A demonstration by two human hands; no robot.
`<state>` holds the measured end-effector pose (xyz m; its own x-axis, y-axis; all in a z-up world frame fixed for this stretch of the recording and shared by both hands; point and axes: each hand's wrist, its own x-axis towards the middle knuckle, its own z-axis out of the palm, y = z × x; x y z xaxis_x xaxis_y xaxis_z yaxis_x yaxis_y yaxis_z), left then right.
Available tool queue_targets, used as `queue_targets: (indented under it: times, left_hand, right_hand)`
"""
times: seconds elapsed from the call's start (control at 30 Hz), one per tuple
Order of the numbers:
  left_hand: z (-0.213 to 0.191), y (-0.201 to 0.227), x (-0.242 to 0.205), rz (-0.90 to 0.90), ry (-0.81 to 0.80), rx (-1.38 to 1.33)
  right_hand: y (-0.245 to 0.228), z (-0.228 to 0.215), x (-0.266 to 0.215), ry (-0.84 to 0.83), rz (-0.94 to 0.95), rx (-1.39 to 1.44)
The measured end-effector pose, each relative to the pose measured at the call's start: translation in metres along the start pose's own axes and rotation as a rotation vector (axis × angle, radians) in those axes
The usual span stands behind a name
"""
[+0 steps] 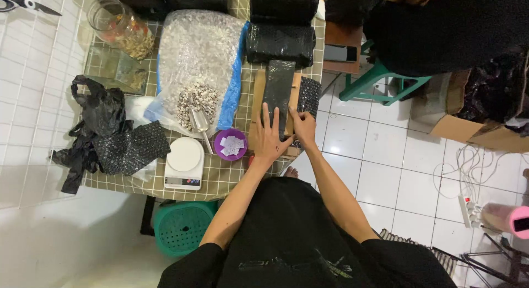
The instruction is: Wrapping a small cardboard box with bubble wrap and black plastic film
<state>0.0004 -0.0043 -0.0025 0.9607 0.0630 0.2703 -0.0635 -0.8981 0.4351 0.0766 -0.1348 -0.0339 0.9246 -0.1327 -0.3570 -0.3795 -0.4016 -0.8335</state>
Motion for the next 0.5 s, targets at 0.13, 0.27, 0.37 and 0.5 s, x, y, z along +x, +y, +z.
queue_targets:
  times: [0.13,0.27,0.37,0.5]
  left_hand:
    - [0.009,-0.002,0.0,0.013,0.018,0.019]
    - [0.005,0.002,-0.004,0.021,0.004,0.107]
    - [0.0,0.007,-0.002,0.022,-0.019,0.184]
    - [-0.003,0.013,0.0,0.024,-0.036,0.219]
  right_hand:
    - [-0.004,0.003,-0.003,0.037,-0.003,0.028]
    - [-0.001,0.007,-0.006,0.077,0.059,0.065]
    - [-0.004,0.009,-0.007,0.101,0.069,0.096]
    - [0.012,0.016,0.004,0.129,0.074,0.109]
